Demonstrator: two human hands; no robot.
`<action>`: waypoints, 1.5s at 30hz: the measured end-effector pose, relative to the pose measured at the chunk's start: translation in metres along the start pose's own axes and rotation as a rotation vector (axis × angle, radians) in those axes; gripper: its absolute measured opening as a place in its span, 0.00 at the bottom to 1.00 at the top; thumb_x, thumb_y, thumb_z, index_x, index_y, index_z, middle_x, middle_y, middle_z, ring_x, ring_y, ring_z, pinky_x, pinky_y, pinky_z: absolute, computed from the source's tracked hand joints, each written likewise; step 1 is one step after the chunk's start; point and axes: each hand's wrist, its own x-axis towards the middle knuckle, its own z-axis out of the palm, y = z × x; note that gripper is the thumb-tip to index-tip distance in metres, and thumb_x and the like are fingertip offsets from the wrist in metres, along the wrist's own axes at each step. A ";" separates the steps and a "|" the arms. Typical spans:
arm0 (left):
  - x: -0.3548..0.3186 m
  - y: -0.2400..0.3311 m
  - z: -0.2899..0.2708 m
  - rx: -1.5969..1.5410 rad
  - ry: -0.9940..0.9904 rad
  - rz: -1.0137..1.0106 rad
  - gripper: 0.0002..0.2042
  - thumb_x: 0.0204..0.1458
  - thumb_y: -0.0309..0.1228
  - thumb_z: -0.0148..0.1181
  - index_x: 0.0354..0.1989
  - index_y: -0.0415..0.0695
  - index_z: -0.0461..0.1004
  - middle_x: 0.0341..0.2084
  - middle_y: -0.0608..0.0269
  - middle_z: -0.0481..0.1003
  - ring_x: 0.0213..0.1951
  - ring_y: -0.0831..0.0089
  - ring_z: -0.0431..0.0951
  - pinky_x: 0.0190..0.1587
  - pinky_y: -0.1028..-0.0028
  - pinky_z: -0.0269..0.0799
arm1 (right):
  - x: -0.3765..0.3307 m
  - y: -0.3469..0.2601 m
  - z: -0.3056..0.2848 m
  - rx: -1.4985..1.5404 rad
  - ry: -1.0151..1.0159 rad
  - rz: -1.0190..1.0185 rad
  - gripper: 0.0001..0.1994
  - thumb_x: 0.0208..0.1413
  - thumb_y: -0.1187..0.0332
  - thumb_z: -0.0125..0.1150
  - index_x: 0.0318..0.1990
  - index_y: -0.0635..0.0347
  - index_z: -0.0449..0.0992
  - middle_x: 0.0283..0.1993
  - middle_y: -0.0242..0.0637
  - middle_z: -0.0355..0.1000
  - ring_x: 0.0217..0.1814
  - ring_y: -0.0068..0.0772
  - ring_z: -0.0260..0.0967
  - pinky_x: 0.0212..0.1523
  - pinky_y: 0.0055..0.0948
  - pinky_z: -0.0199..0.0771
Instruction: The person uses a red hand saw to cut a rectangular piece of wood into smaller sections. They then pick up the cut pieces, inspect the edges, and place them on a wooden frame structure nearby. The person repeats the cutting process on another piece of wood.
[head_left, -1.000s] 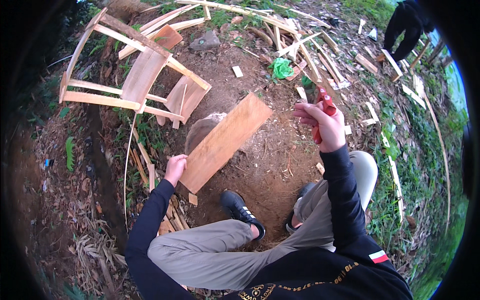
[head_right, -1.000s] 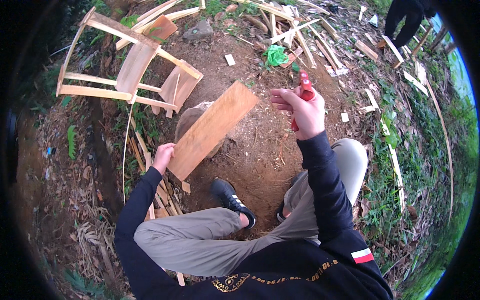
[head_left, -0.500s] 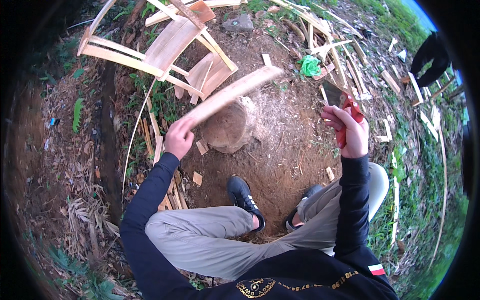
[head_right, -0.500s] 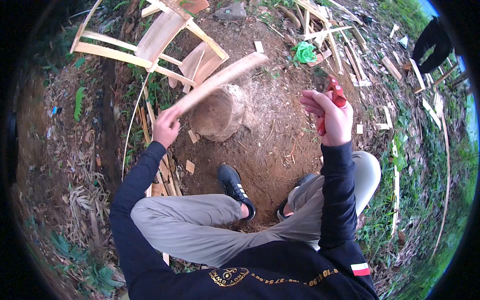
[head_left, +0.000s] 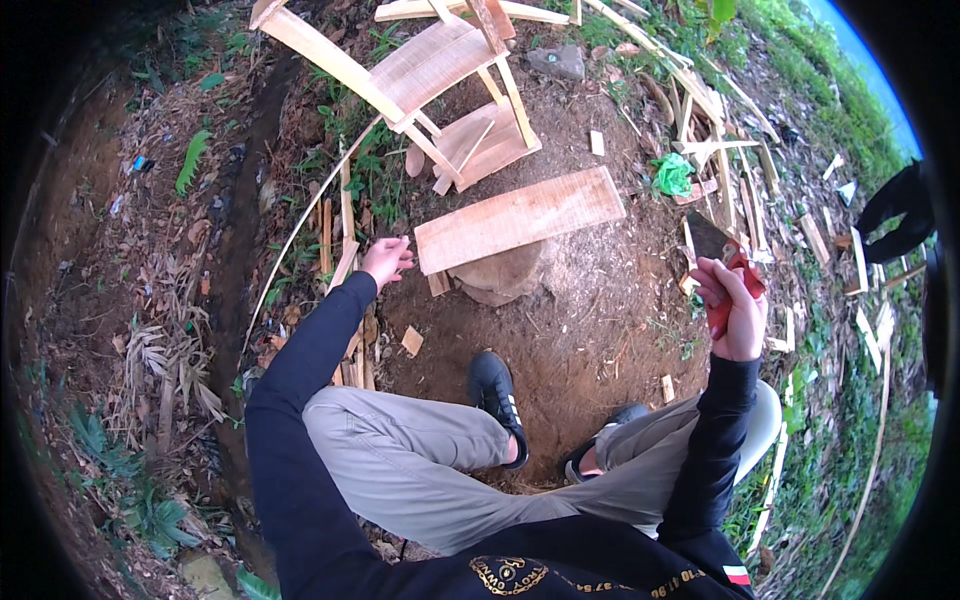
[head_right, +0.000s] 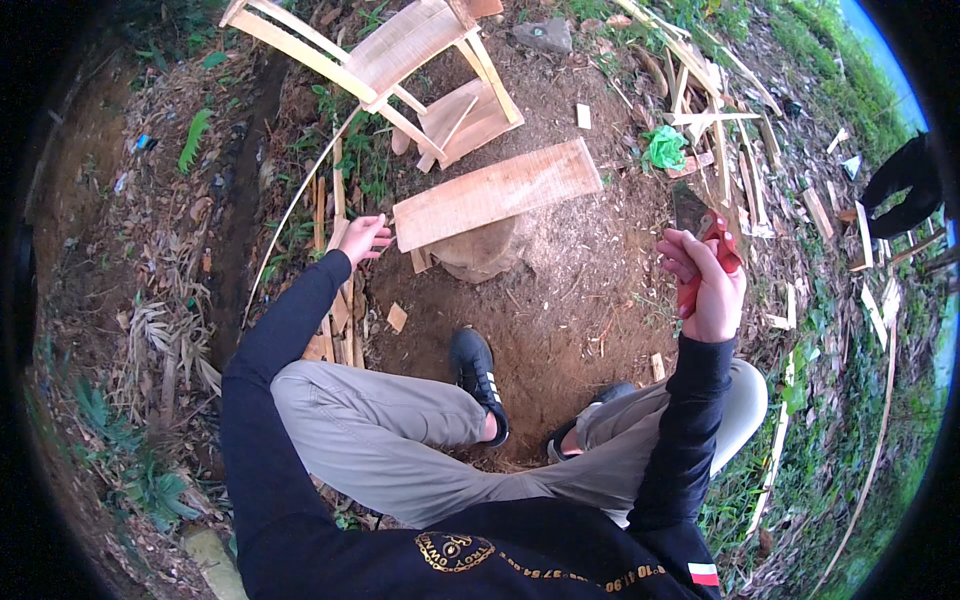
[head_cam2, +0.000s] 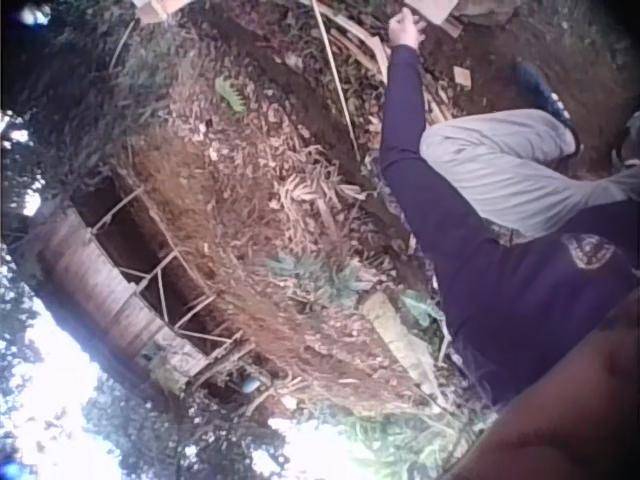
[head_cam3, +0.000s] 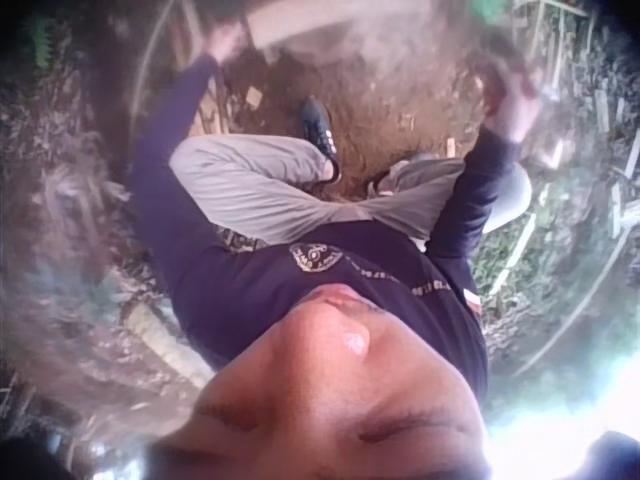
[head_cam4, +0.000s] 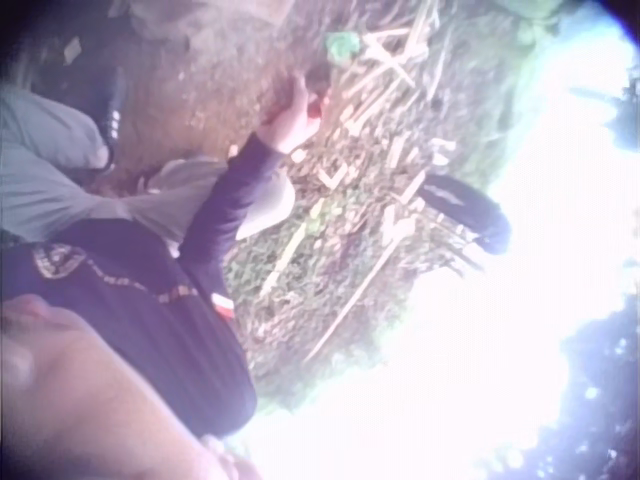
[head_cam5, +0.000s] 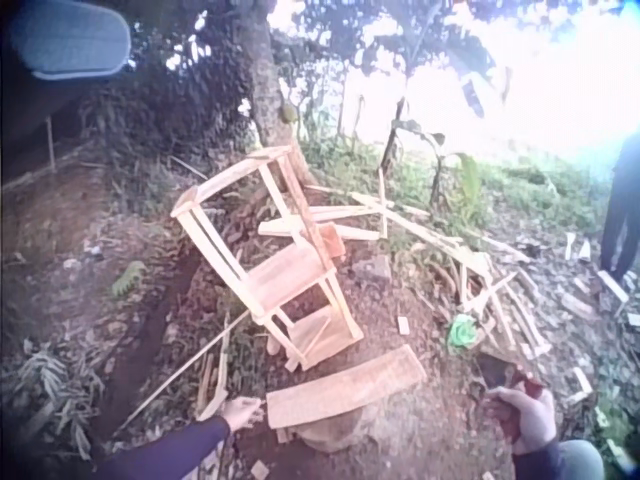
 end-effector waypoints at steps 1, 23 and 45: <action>-0.014 0.009 0.006 -0.070 -0.094 -0.030 0.22 0.64 0.47 0.58 0.58 0.44 0.69 0.47 0.62 0.78 0.45 0.70 0.82 0.45 0.62 0.76 | 0.000 0.001 0.000 0.006 0.006 0.002 0.05 0.62 0.78 0.59 0.34 0.60 0.70 0.44 0.52 0.80 0.40 0.41 0.82 0.37 0.27 0.83; -0.003 0.029 -0.006 -0.591 -0.150 0.161 0.11 0.69 0.40 0.51 0.49 0.49 0.74 0.37 0.71 0.75 0.39 0.77 0.76 0.49 0.67 0.78 | 0.000 0.015 0.024 -0.213 -0.187 0.130 0.07 0.65 0.68 0.60 0.36 0.61 0.71 0.34 0.46 0.81 0.24 0.31 0.79 0.22 0.24 0.77; -0.031 0.075 0.029 -0.563 0.178 0.299 0.23 0.73 0.43 0.34 0.55 0.33 0.67 0.46 0.47 0.78 0.45 0.55 0.83 0.52 0.56 0.82 | 0.008 0.075 -0.001 -1.364 -0.013 -0.406 0.24 0.51 0.52 0.71 0.26 0.69 0.75 0.29 0.60 0.75 0.36 0.64 0.75 0.40 0.53 0.75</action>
